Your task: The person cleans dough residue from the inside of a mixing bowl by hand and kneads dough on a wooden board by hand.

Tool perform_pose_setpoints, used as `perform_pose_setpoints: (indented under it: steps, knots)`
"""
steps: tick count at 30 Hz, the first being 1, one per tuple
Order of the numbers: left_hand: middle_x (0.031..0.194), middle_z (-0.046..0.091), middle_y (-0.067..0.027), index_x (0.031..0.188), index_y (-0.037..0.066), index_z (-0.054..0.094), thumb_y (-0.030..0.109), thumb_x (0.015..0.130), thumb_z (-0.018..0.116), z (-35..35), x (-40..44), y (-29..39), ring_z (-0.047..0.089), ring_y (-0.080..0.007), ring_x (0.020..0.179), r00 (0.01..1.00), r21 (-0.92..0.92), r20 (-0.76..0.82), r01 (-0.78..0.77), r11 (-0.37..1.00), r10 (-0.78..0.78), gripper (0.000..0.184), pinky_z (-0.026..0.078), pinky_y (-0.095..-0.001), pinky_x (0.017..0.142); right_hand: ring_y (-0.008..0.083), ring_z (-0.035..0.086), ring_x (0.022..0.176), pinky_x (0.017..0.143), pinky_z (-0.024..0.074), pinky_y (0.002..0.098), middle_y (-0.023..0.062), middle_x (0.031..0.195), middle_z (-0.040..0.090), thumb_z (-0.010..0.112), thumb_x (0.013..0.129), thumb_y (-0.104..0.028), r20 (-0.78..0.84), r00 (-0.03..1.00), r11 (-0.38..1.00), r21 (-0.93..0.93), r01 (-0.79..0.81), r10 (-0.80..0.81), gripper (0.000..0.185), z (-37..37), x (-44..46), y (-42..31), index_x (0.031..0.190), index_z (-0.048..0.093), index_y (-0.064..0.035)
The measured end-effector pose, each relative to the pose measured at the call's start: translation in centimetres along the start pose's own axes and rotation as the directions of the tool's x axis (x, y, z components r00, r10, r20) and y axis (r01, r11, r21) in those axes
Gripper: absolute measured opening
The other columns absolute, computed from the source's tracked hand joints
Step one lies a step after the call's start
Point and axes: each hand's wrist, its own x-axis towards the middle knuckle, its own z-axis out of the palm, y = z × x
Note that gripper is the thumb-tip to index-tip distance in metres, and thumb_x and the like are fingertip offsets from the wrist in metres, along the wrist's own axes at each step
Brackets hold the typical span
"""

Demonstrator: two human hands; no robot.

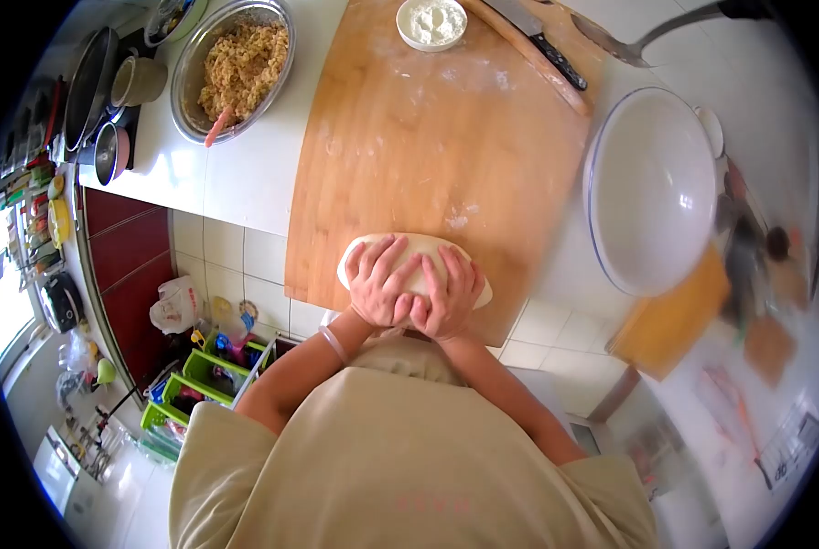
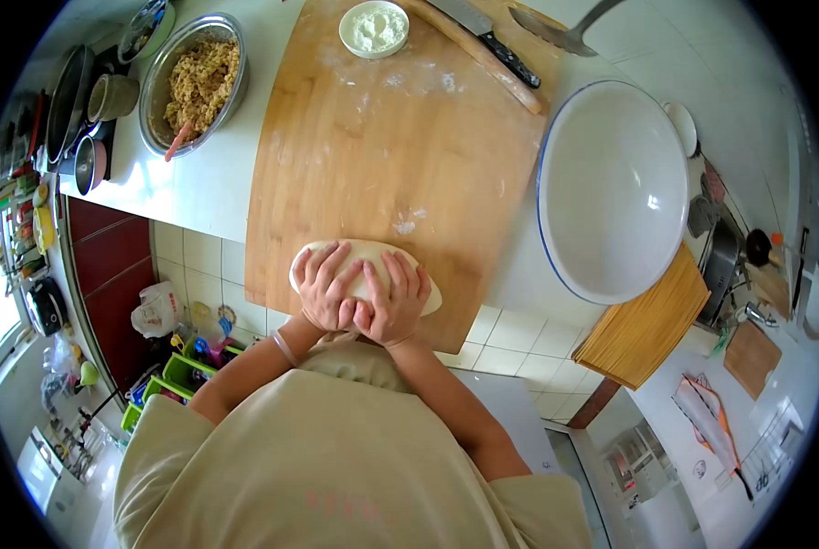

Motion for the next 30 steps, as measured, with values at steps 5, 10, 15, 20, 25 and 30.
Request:
perform_pose_setpoints:
  steps: [5, 10, 15, 20, 25, 30]
  knots:
    - [0.118, 0.065, -0.0143, 0.115, 0.008, 0.066, 0.034, 0.083, 0.047, 0.2, 8.1, -1.4, 0.061, -0.0316, 0.109, 0.995, -0.114, 0.085, 0.065, 0.991, -0.055, 0.046, 0.036, -0.0504, 0.101, 0.0351, 0.057, 0.109, 0.096, 0.0368, 0.0479, 0.0156, 0.122, 0.061, 0.043, 0.091, -0.037, 0.021, 0.996, 0.991, 0.106, -0.085, 0.083, 0.048, 1.2, 6.1, 3.1, 0.125, 0.061, -0.0082]
    - [0.102, 0.069, -0.0111, 0.100, 0.010, 0.069, 0.033, 0.084, 0.056, 2.4, 13.5, -2.8, 0.063, -0.0299, 0.098, 0.963, -0.143, 0.223, 0.186, 0.972, -0.151, 0.031, 0.041, -0.0438, 0.095, 0.0318, 0.061, 0.100, 0.085, 0.0446, 0.0431, 0.0126, 0.107, 0.066, 0.058, 0.085, -0.016, -0.040, 0.965, 0.940, 0.240, -0.242, 0.258, 0.026, 2.2, 10.2, 6.4, 0.108, 0.065, -0.0078]
    - [0.098, 0.071, -0.0133, 0.099, 0.013, 0.073, 0.040, 0.092, 0.054, 4.2, 20.3, -2.9, 0.066, -0.0324, 0.093, 0.702, -0.167, 0.410, 0.686, 0.708, -0.583, 0.033, 0.050, -0.0453, 0.086, 0.0239, 0.065, 0.074, 0.067, 0.0506, 0.0343, 0.0107, 0.085, 0.068, 0.066, 0.090, -0.024, -0.026, 0.810, 0.705, 0.509, -0.494, 0.586, 0.023, 4.5, 16.2, 11.1, 0.104, 0.065, -0.0049]
    - [0.083, 0.063, -0.0040, 0.101, 0.004, 0.066, 0.024, 0.096, 0.056, 0.6, 18.0, -7.6, 0.063, -0.0158, 0.082, 0.633, -0.902, 0.411, 0.385, -0.194, -0.656, 0.022, 0.052, -0.0319, 0.078, 0.0305, 0.064, 0.099, 0.085, 0.0508, 0.0435, 0.0113, 0.105, 0.067, 0.079, 0.077, -0.029, -0.007, 0.973, 0.956, 0.187, 0.226, -0.229, 0.041, -2.0, 16.4, 1.7, 0.112, 0.066, -0.0132]
    - [0.086, 0.064, -0.0022, 0.102, 0.006, 0.064, 0.026, 0.097, 0.055, -3.9, 10.4, -11.8, 0.062, -0.0139, 0.087, 0.517, -0.913, 0.359, 0.368, -0.178, -0.777, 0.022, 0.048, -0.0285, 0.079, 0.0326, 0.060, 0.112, 0.097, 0.0468, 0.0462, 0.0141, 0.119, 0.064, 0.082, 0.067, -0.025, 0.286, 0.925, 0.871, -0.349, 0.345, -0.251, 0.064, -1.9, 12.7, -1.1, 0.127, 0.061, -0.0218]
    - [0.096, 0.064, -0.0026, 0.108, 0.007, 0.062, 0.025, 0.096, 0.057, -5.1, 9.9, -10.8, 0.059, -0.0144, 0.096, 0.557, -0.918, 0.246, 0.396, -0.006, -0.793, 0.022, 0.045, -0.0291, 0.084, 0.0259, 0.059, 0.116, 0.098, 0.0470, 0.0392, 0.0137, 0.125, 0.062, 0.077, 0.070, -0.016, 0.618, 0.739, 0.870, 0.174, -0.462, 0.269, 0.073, -4.0, 19.6, 1.8, 0.139, 0.052, -0.0163]
